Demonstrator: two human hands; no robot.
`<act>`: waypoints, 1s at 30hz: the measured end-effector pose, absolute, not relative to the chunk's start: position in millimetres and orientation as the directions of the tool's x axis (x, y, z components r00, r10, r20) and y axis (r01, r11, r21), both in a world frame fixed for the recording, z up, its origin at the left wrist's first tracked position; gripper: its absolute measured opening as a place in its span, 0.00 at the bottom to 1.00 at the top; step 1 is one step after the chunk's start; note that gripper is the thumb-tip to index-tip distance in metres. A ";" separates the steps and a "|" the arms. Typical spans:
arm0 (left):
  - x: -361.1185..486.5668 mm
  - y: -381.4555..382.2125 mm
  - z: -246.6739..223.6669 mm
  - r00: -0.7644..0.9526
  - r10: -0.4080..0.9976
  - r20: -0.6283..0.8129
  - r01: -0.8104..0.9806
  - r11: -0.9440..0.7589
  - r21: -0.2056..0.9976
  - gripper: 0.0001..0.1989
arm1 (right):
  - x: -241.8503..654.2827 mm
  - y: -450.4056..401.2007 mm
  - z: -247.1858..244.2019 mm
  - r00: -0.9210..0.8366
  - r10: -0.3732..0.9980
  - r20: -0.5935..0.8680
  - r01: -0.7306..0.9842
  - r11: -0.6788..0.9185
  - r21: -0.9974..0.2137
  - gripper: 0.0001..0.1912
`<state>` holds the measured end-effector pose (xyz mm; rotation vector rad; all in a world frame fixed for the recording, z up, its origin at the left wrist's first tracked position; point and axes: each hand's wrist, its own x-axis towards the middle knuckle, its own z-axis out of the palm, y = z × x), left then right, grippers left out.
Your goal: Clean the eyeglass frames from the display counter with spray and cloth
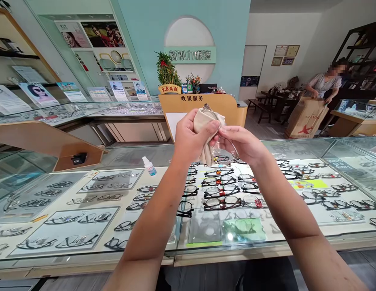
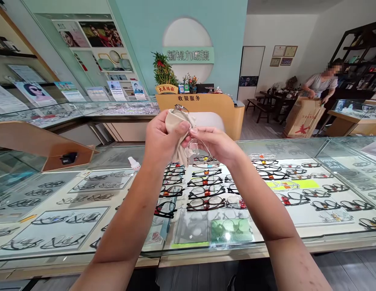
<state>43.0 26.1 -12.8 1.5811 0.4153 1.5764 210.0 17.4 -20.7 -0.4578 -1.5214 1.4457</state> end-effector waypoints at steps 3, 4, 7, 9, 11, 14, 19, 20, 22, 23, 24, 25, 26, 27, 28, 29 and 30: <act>49.7 24.9 -15.6 0.019 0.758 0.652 -0.287 -0.621 0.729 0.21 | 205.4 15.3 -22.0 -0.479 0.800 0.362 -0.326 0.220 -0.919 0.16; 50.3 24.8 -16.2 -0.010 0.761 0.648 -0.279 -0.625 0.729 0.22 | 205.1 14.7 -22.2 -0.477 0.801 0.361 -0.318 0.226 -0.921 0.17; 46.1 26.2 -15.9 0.032 0.779 0.626 -0.302 -0.590 0.749 0.24 | 209.3 14.1 -21.5 -0.477 0.793 0.379 -0.299 0.259 -0.918 0.16; 38.9 28.3 -14.0 0.148 0.779 0.610 -0.322 -0.545 0.774 0.24 | 215.5 14.6 -20.1 -0.476 0.785 0.396 -0.292 0.284 -0.913 0.14; 30.2 31.1 -11.5 0.267 0.748 0.607 -0.316 -0.527 0.789 0.23 | 221.7 15.3 -18.3 -0.466 0.788 0.403 -0.293 0.292 -0.910 0.13; 21.2 35.3 -9.5 0.395 0.686 0.611 -0.286 -0.541 0.791 0.23 | 225.8 17.1 -17.0 -0.463 0.795 0.393 -0.328 0.258 -0.909 0.14; 31.8 34.9 -13.5 0.311 0.673 0.671 -0.299 -0.601 0.741 0.22 | 215.3 19.9 -21.0 -0.507 0.776 0.375 -0.409 0.166 -0.897 0.16; 36.1 33.2 -14.6 0.256 0.685 0.682 -0.300 -0.614 0.730 0.21 | 212.3 19.7 -22.0 -0.513 0.773 0.374 -0.408 0.164 -0.898 0.16; 43.8 29.6 -16.3 0.141 0.712 0.688 -0.289 -0.635 0.716 0.20 | 207.4 18.3 -23.4 -0.515 0.773 0.372 -0.384 0.180 -0.906 0.16; 46.4 28.2 -16.8 0.090 0.722 0.686 -0.280 -0.643 0.713 0.21 | 205.9 17.3 -23.7 -0.510 0.776 0.371 -0.366 0.194 -0.910 0.16; 47.9 27.5 -17.0 0.047 0.730 0.682 -0.273 -0.647 0.712 0.22 | 205.0 16.4 -23.7 -0.501 0.781 0.372 -0.350 0.211 -0.913 0.16; 48.2 27.9 -17.1 0.018 0.737 0.675 -0.268 -0.647 0.714 0.23 | 205.0 15.6 -23.5 -0.493 0.785 0.375 -0.337 0.225 -0.914 0.16; 47.4 29.2 -17.0 0.006 0.747 0.665 -0.267 -0.640 0.721 0.24 | 205.7 15.2 -23.2 -0.483 0.789 0.378 -0.329 0.237 -0.914 0.16; 45.5 31.5 -16.8 0.010 0.760 0.650 -0.269 -0.624 0.733 0.25 | 207.1 15.3 -22.6 -0.475 0.794 0.379 -0.321 0.245 -0.915 0.16; 42.9 34.5 -16.5 0.026 0.775 0.631 -0.275 -0.602 0.750 0.25 | 209.1 15.7 -22.0 -0.465 0.800 0.380 -0.314 0.252 -0.915 0.15; 39.7 37.9 -16.2 0.044 0.792 0.609 -0.281 -0.575 0.768 0.25 | 211.8 16.5 -21.2 -0.456 0.805 0.379 -0.308 0.256 -0.916 0.15; 36.3 41.3 -15.7 0.055 0.806 0.589 -0.288 -0.552 0.783 0.25 | 214.8 17.5 -20.2 -0.448 0.810 0.378 -0.305 0.259 -0.917 0.16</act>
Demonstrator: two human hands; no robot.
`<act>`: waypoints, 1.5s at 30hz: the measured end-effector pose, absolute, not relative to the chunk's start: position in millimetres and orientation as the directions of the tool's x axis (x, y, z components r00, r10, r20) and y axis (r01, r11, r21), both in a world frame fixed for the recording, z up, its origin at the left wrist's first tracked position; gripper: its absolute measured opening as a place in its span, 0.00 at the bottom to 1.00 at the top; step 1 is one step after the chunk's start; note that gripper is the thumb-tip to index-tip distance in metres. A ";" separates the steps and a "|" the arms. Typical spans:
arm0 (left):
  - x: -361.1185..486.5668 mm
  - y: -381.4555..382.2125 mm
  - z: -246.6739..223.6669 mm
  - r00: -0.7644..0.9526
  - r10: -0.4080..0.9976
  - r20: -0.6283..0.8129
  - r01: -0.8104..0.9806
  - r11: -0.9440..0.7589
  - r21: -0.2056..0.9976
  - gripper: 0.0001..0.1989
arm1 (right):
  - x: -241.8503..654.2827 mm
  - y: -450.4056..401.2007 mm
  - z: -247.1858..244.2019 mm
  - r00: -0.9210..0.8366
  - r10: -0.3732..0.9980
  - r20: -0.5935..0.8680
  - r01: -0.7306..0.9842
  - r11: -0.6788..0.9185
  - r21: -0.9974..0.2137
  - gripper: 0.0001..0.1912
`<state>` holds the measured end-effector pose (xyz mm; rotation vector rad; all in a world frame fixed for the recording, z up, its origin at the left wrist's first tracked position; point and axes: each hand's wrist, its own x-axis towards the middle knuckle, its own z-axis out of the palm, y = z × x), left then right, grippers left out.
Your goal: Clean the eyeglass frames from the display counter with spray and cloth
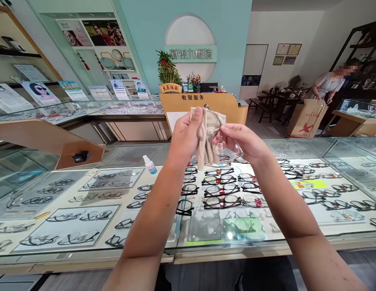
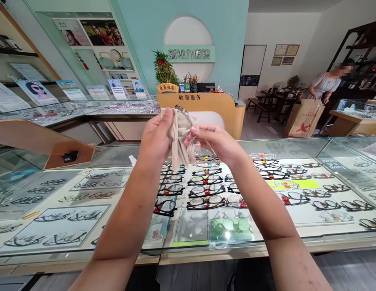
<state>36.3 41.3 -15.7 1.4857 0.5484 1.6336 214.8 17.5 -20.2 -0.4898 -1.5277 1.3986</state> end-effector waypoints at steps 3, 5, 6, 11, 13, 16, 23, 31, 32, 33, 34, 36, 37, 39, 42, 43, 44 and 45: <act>27.0 48.8 -13.9 -0.003 0.826 0.564 -0.299 -0.538 0.788 0.25 | 225.2 20.0 -16.7 -0.415 0.820 0.394 -0.320 0.274 -0.907 0.17; 22.8 50.2 -12.5 -0.061 0.830 0.554 -0.302 -0.544 0.783 0.25 | 231.5 20.1 -14.7 -0.389 0.825 0.410 -0.338 0.286 -0.897 0.17; 21.4 49.9 -11.8 -0.074 0.836 0.544 -0.306 -0.538 0.785 0.24 | 234.0 19.7 -13.9 -0.379 0.827 0.415 -0.343 0.291 -0.893 0.16; 19.9 44.5 -7.9 -0.067 0.873 0.482 -0.376 -0.470 0.799 0.22 | 239.2 17.4 -11.8 -0.365 0.831 0.419 -0.338 0.301 -0.892 0.16; 21.1 42.4 -5.9 -0.048 0.882 0.469 -0.406 -0.446 0.798 0.22 | 238.6 16.5 -11.0 -0.369 0.830 0.418 -0.319 0.310 -0.896 0.16; 24.2 39.4 -2.6 -0.018 0.877 0.480 -0.484 -0.427 0.764 0.21 | 233.4 12.7 -10.4 -0.348 0.816 0.462 -0.253 0.392 -0.884 0.14; 35.0 23.4 4.4 -0.006 0.872 0.489 -0.634 -0.381 0.673 0.26 | 189.1 -8.7 -22.2 -0.258 0.612 0.747 0.565 0.723 -0.398 0.09; 33.3 21.0 4.2 -0.075 0.846 0.528 -0.594 -0.463 0.658 0.25 | 152.0 -17.8 -40.7 -0.387 0.572 0.723 0.836 0.549 0.014 0.13; 30.3 23.9 3.7 -0.095 0.840 0.534 -0.582 -0.483 0.655 0.25 | 150.5 -20.2 -40.9 -0.404 0.572 0.714 0.827 0.561 0.019 0.13; 26.9 26.7 3.4 -0.121 0.835 0.536 -0.563 -0.503 0.656 0.24 | 149.7 -23.2 -40.3 -0.422 0.578 0.698 0.817 0.576 0.017 0.14; 23.1 29.4 3.2 -0.155 0.831 0.535 -0.541 -0.524 0.658 0.23 | 150.0 -26.6 -38.7 -0.439 0.588 0.679 0.805 0.594 0.006 0.14; 15.4 33.8 3.7 -0.236 0.809 0.538 -0.523 -0.572 0.632 0.20 | 155.7 -33.4 -32.6 -0.475 0.619 0.625 0.759 0.648 -0.065 0.13; 11.7 35.5 4.3 -0.286 0.789 0.544 -0.536 -0.602 0.592 0.18 | 161.7 -35.9 -28.2 -0.492 0.633 0.598 0.716 0.685 -0.137 0.13; 5.9 37.2 5.7 -0.354 0.742 0.569 -0.549 -0.658 0.516 0.15 | 179.8 -37.7 -18.2 -0.519 0.660 0.543 0.553 0.743 -0.376 0.12; 2.0 34.5 7.5 -0.385 0.660 0.645 -0.413 -0.748 0.519 0.15 | 212.9 -31.6 -5.1 -0.432 0.743 0.511 0.283 0.649 -0.706 0.15; 1.9 31.9 7.8 -0.359 0.630 0.689 -0.324 -0.776 0.541 0.16 | 222.4 -28.1 -2.1 -0.428 0.749 0.506 0.189 0.621 -0.761 0.14; 2.0 28.5 7.9 -0.319 0.595 0.738 -0.232 -0.804 0.548 0.16 | 230.0 -24.5 -0.1 -0.415 0.761 0.499 0.113 0.587 -0.801 0.14; 2.3 24.5 7.9 -0.258 0.557 0.789 -0.139 -0.830 0.540 0.17 | 235.6 -21.3 1.1 -0.393 0.769 0.504 0.051 0.565 -0.823 0.13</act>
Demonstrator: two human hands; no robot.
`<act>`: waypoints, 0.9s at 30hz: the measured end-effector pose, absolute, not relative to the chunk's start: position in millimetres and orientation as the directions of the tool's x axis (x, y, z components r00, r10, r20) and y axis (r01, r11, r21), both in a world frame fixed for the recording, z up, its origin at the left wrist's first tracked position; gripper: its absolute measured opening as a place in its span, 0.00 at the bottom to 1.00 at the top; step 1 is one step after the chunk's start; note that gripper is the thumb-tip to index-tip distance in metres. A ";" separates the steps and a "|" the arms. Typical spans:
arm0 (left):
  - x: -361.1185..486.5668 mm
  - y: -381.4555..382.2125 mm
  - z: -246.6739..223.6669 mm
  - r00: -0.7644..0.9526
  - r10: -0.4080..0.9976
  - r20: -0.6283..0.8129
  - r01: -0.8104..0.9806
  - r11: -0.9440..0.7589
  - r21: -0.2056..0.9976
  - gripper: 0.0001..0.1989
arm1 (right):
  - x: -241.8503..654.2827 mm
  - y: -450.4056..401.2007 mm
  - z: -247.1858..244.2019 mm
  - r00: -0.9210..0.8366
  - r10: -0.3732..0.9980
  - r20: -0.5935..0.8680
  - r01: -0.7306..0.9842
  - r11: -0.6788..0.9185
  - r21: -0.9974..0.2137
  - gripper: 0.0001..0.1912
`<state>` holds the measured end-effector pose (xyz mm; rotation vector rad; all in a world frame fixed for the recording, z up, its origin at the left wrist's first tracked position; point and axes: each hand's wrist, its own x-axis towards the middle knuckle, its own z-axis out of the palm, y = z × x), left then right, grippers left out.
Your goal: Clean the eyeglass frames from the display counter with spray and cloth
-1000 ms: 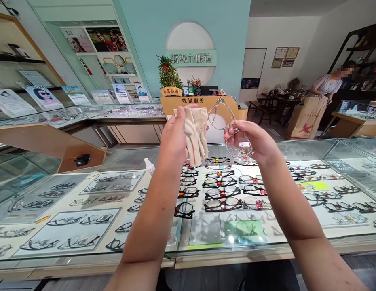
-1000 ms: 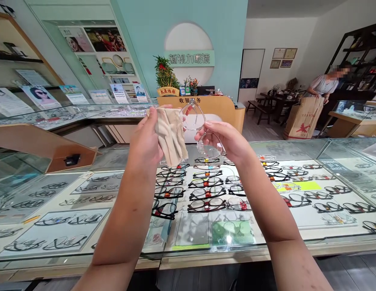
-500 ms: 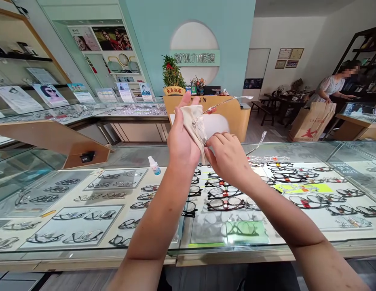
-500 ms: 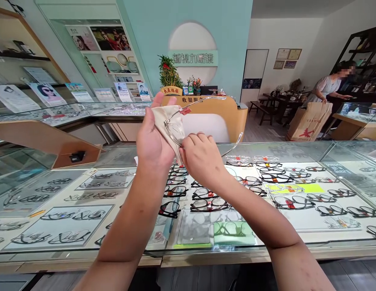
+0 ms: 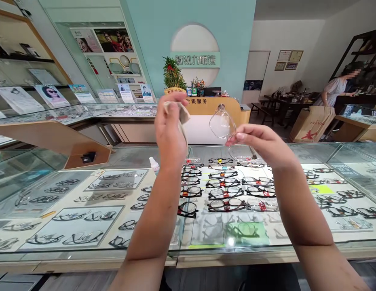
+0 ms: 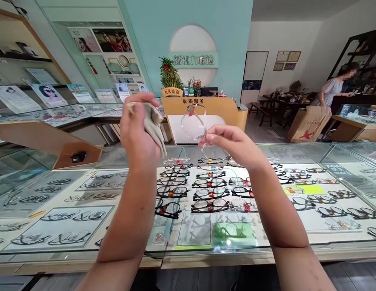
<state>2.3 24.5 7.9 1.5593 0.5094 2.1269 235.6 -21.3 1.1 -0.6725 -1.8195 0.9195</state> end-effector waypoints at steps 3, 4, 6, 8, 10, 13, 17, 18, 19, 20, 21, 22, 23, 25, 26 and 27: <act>3.3 12.4 7.9 0.022 0.432 0.902 0.104 -0.898 0.428 0.23 | 241.6 -16.5 2.0 -0.343 0.796 0.499 -0.033 0.521 -0.853 0.12; 3.7 9.1 8.3 0.101 0.401 0.910 0.147 -0.911 0.385 0.28 | 241.3 -16.7 2.0 -0.340 0.801 0.492 -0.044 0.509 -0.859 0.13; 5.1 4.0 9.9 0.214 0.394 0.894 0.182 -0.915 0.360 0.36 | 239.7 -18.9 2.6 -0.350 0.805 0.480 -0.069 0.489 -0.870 0.13; 7.2 0.9 12.0 0.245 0.453 0.857 0.171 -0.890 0.422 0.37 | 238.5 -22.0 4.3 -0.353 0.806 0.475 -0.095 0.474 -0.875 0.12; 9.1 -1.0 14.2 0.221 0.517 0.827 0.139 -0.856 0.498 0.36 | 238.4 -24.6 6.6 -0.348 0.810 0.472 -0.106 0.466 -0.878 0.11; 10.5 -2.5 16.5 0.196 0.551 0.811 0.104 -0.834 0.542 0.31 | 239.5 -26.1 9.5 -0.356 0.813 0.461 -0.099 0.458 -0.883 0.11; 10.1 -2.8 17.5 0.187 0.573 0.798 0.096 -0.819 0.566 0.26 | 241.5 -26.6 9.5 -0.366 0.810 0.458 -0.056 0.472 -0.880 0.11; 9.9 -2.5 17.1 0.182 0.579 0.794 0.098 -0.815 0.572 0.26 | 241.9 -26.9 8.9 -0.360 0.807 0.468 -0.032 0.490 -0.871 0.12; 9.5 -2.0 16.5 0.179 0.578 0.796 0.105 -0.816 0.569 0.27 | 242.4 -27.3 8.4 -0.342 0.802 0.489 -0.007 0.518 -0.855 0.13; 8.8 -1.2 15.5 0.177 0.565 0.806 0.116 -0.825 0.553 0.28 | 242.8 -27.6 8.0 -0.311 0.796 0.520 0.017 0.552 -0.834 0.14; 7.9 -0.3 14.3 0.179 0.538 0.824 0.133 -0.843 0.522 0.29 | 243.3 -27.6 7.7 -0.259 0.786 0.561 0.035 0.588 -0.808 0.15; 6.9 0.7 12.9 0.181 0.499 0.847 0.159 -0.865 0.476 0.30 | 243.9 -27.1 7.6 -0.181 0.768 0.614 0.045 0.630 -0.775 0.14; 5.7 1.7 11.5 0.183 0.453 0.873 0.190 -0.887 0.420 0.32 | 244.6 -26.0 7.6 -0.082 0.733 0.675 0.050 0.680 -0.732 0.12; 3.5 3.4 8.7 0.164 0.365 0.917 0.253 -0.914 0.318 0.35 | 247.0 -22.2 8.1 0.142 0.597 0.789 0.077 0.788 -0.611 0.09; 2.7 4.1 7.5 0.133 0.333 0.934 0.276 -0.917 0.288 0.36 | 248.6 -19.8 8.4 0.239 0.509 0.827 0.103 0.833 -0.543 0.08; 2.2 4.6 6.6 0.088 0.313 0.946 0.289 -0.917 0.276 0.36 | 250.4 -17.4 8.7 0.305 0.429 0.850 0.127 0.867 -0.482 0.08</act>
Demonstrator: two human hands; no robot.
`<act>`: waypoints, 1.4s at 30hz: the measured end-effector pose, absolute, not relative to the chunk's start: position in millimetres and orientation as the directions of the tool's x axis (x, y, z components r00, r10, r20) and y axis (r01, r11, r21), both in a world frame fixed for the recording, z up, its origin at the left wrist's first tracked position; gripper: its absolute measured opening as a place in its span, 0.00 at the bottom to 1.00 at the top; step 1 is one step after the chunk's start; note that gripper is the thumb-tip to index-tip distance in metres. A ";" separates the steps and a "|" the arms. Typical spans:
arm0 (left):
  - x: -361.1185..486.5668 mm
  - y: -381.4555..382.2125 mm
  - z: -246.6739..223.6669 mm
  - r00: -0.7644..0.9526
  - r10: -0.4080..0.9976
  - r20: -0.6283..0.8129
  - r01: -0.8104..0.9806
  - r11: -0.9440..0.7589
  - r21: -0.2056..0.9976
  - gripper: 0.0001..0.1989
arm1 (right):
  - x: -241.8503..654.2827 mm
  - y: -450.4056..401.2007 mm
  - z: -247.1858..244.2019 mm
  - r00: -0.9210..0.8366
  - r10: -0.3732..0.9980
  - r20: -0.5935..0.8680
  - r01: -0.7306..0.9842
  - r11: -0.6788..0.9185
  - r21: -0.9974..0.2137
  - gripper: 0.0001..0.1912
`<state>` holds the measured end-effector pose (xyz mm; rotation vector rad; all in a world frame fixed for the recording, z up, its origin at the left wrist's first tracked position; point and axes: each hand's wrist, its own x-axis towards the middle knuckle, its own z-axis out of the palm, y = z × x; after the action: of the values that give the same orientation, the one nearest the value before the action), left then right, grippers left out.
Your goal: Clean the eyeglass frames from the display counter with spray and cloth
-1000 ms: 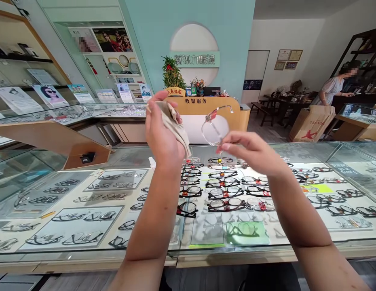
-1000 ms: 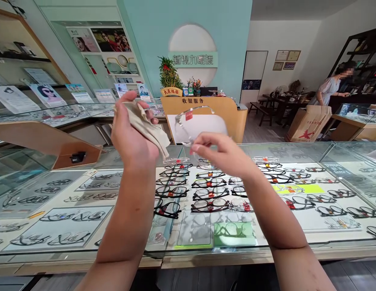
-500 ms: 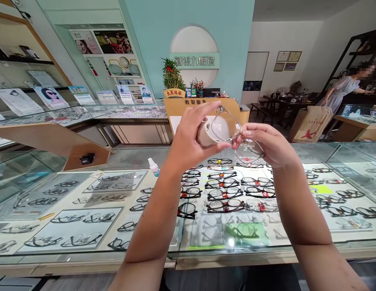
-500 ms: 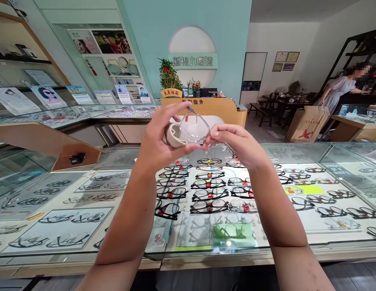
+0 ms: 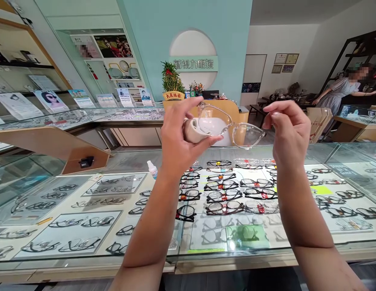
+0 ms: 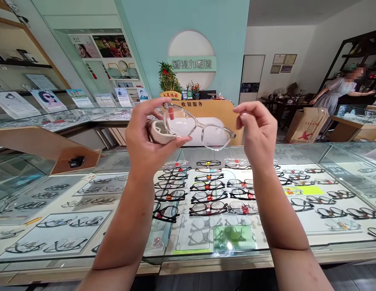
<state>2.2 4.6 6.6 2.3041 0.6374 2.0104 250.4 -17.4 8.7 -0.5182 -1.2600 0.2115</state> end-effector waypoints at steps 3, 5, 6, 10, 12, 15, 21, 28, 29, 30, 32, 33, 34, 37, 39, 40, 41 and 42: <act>2.6 4.8 5.2 -0.067 0.293 0.954 0.269 -0.915 0.300 0.37 | 255.6 -12.8 9.0 0.314 0.372 0.874 0.163 0.885 -0.435 0.08; 3.9 3.7 5.3 -0.135 0.282 0.950 0.242 -0.920 0.307 0.37 | 257.4 -13.1 8.5 0.241 0.420 0.875 0.177 0.867 -0.465 0.14; 4.7 2.9 5.5 -0.161 0.271 0.949 0.241 -0.922 0.305 0.36 | 257.4 -14.2 8.0 0.210 0.437 0.875 0.190 0.859 -0.475 0.17; 7.9 -0.6 6.2 -0.254 0.246 0.936 0.312 -0.895 0.319 0.35 | 251.5 -22.2 6.0 0.152 0.424 0.893 0.302 0.840 -0.450 0.26; 9.1 -0.9 5.7 -0.283 0.240 0.929 0.328 -0.886 0.329 0.35 | 245.7 -27.7 5.7 0.133 0.383 0.914 0.394 0.826 -0.403 0.28; 10.9 -1.3 4.5 -0.310 0.243 0.919 0.305 -0.890 0.339 0.36 | 235.8 -37.3 6.2 0.136 0.257 0.957 0.531 0.797 -0.290 0.16; 18.2 -11.7 5.1 -0.331 0.364 0.871 0.229 -0.864 0.448 0.37 | 225.1 -48.9 2.3 0.066 0.223 0.972 0.669 0.714 -0.210 0.32; 21.6 -16.1 4.8 -0.271 0.366 0.891 0.258 -0.864 0.433 0.35 | 226.2 -48.7 -1.5 0.099 0.205 0.974 0.670 0.710 -0.217 0.31; 20.9 -14.1 3.8 -0.259 0.356 0.898 0.271 -0.866 0.421 0.35 | 227.0 -48.3 -1.2 0.095 0.203 0.975 0.683 0.699 -0.212 0.31; 19.9 -11.3 2.7 -0.246 0.343 0.906 0.286 -0.868 0.406 0.36 | 227.9 -47.6 -0.8 0.087 0.199 0.976 0.699 0.686 -0.202 0.31; 17.3 -4.5 0.3 -0.220 0.317 0.923 0.322 -0.869 0.375 0.38 | 230.0 -45.7 -0.3 0.066 0.187 0.980 0.729 0.662 -0.175 0.31; 16.0 -1.0 -0.8 -0.206 0.308 0.929 0.343 -0.866 0.363 0.39 | 231.0 -44.6 -0.1 0.053 0.183 0.982 0.738 0.655 -0.162 0.31; 14.7 2.2 -1.6 -0.193 0.301 0.934 0.365 -0.861 0.353 0.40 | 231.9 -43.3 -0.1 0.042 0.180 0.983 0.743 0.652 -0.151 0.31; 12.2 8.5 -2.6 -0.166 0.312 0.935 0.403 -0.845 0.353 0.40 | 233.3 -39.3 -0.6 0.041 0.196 0.980 0.738 0.655 -0.162 0.29; 11.7 10.3 -2.4 -0.165 0.326 0.931 0.397 -0.842 0.365 0.39 | 233.6 -36.8 -1.0 0.058 0.220 0.974 0.731 0.655 -0.192 0.28; 11.5 10.8 -2.3 -0.167 0.332 0.928 0.390 -0.843 0.371 0.39 | 233.7 -35.7 -1.1 0.067 0.231 0.971 0.728 0.654 -0.206 0.27; 11.4 11.2 -2.3 -0.168 0.337 0.926 0.382 -0.844 0.376 0.38 | 234.0 -34.9 -1.1 0.074 0.237 0.969 0.726 0.653 -0.215 0.27; 11.2 11.6 -2.4 -0.166 0.342 0.925 0.376 -0.845 0.380 0.38 | 234.3 -34.2 -1.1 0.080 0.239 0.968 0.725 0.653 -0.221 0.27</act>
<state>11.2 11.6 -2.4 2.0443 0.8791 2.2511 234.3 -34.2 -1.1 -0.8461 -1.4876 -0.4374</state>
